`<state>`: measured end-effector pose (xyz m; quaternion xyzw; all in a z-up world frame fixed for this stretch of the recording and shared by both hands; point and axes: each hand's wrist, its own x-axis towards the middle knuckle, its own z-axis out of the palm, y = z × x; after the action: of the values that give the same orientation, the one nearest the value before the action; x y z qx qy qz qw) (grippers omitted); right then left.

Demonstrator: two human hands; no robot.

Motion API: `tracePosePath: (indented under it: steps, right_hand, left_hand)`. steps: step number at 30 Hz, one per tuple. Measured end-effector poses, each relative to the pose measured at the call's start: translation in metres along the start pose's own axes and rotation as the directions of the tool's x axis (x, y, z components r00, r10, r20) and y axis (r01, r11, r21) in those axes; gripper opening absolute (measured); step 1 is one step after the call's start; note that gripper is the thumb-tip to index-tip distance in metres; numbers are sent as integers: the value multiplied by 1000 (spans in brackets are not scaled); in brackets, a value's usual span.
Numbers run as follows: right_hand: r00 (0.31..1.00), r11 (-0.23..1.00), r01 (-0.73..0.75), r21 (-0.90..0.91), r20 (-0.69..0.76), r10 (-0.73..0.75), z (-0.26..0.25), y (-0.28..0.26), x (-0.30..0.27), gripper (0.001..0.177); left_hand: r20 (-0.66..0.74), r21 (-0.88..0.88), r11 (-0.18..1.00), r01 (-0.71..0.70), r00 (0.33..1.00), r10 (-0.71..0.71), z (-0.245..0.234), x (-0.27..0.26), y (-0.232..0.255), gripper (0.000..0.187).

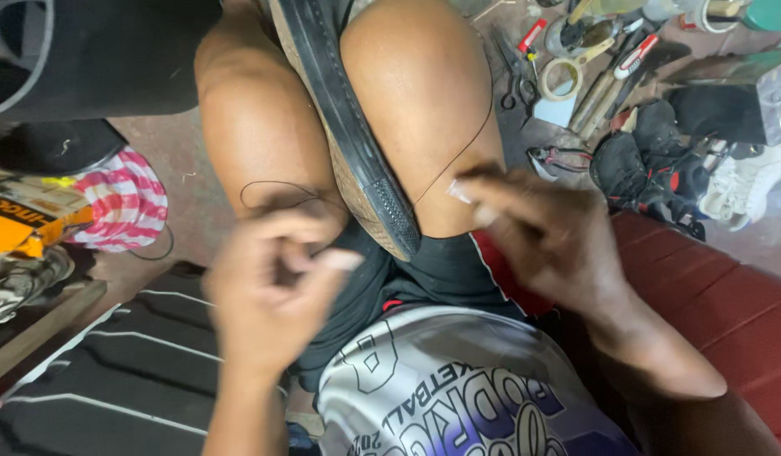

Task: The person sits on the floor and sews the sole of a black slip-on shoe using a needle and black thread. They repeatedly push the needle through the sole and pull the thread tight to secure the stitching.

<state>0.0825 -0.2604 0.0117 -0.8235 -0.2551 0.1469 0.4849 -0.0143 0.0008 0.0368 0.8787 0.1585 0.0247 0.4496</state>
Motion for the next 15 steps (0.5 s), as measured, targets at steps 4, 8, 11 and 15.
tracePosePath:
  steps: [4, 8, 11, 15]
  right_hand:
    - [995, 999, -1, 50, 97, -4, 15, -7, 6, 32]
    - [994, 997, 78, 9, 79, -78, 21, -11, 11, 35]
    - [992, 996, 85, -17, 97, -83, 20, -11, 14, 37]
    - [991, 996, 81, -25, 113, -78, 18, -11, 15, 38]
  left_hand:
    - [161, 78, 982, -169, 975, 155, 24, 14, 8, 47]
    - [218, 4, 990, -143, 966, 139, 26, 23, 6, 46]
    - [219, -14, 988, -154, 964, 154, 26, 24, 5, 46]
    - [248, -23, 990, -138, 959, 139, 26, 28, 4, 46]
